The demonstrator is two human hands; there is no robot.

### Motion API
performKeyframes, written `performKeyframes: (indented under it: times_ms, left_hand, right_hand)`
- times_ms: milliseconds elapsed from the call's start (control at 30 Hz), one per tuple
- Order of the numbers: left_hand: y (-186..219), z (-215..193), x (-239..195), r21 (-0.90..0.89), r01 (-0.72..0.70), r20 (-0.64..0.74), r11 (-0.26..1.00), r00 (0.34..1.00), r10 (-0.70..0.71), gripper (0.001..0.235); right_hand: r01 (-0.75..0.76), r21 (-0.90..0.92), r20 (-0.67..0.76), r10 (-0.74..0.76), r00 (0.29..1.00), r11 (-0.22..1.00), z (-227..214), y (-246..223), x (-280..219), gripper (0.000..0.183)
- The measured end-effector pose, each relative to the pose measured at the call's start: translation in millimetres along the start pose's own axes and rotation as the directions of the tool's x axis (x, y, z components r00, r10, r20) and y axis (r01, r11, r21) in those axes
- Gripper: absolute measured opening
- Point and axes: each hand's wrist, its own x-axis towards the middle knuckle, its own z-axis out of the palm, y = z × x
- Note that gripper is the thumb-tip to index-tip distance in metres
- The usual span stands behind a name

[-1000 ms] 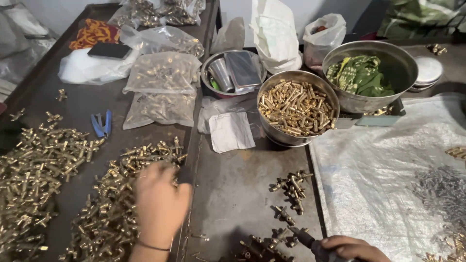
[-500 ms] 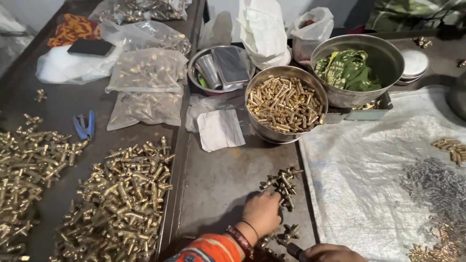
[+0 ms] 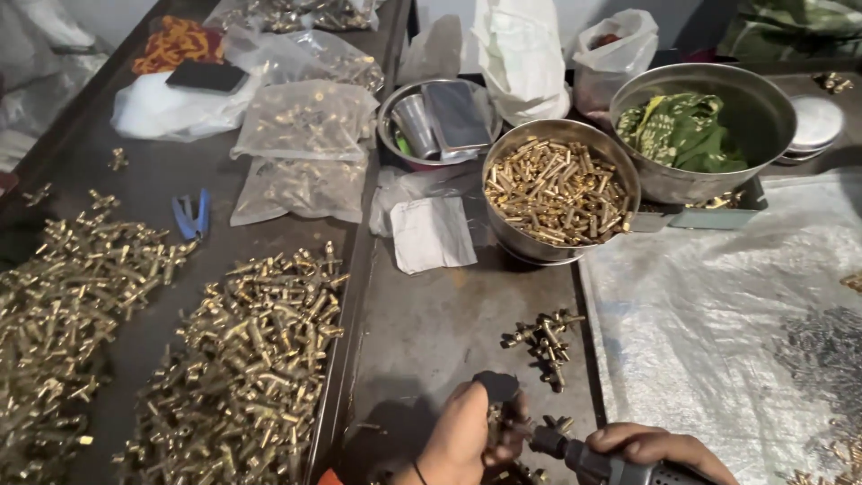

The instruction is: The person picks up small brass fittings one at a time and holds each against the spinning bit of a rotary tool to finish the part, then places the finished piece on the table with a growing pile of completed fittings. A coworker across the table handles parts as well.

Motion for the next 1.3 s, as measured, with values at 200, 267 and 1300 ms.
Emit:
performKeyframes:
  times_ms: [200,267,1300]
  left_hand:
    - [-6,4,-8,-0.111,0.02,-0.007,0.994,1.0,-0.021,0.035]
    - [-3,7,-11,-0.163,-0.023,-0.017,0.986,1.0,0.02,0.034]
    - [-14,-45,4,0.246,-0.112,-0.024,0.963,0.992,0.122,0.027]
  right_hand:
    - [-0.052,0.047,-0.006,0.053,0.999,0.998,-16,2,-10,0.031]
    - [-0.049,0.028,0.014,0.049,0.999,0.998,-21,6,-14,0.03]
    - [0.003,-0.345,0.318,0.114,0.941,0.939,-40,9,-16,0.019]
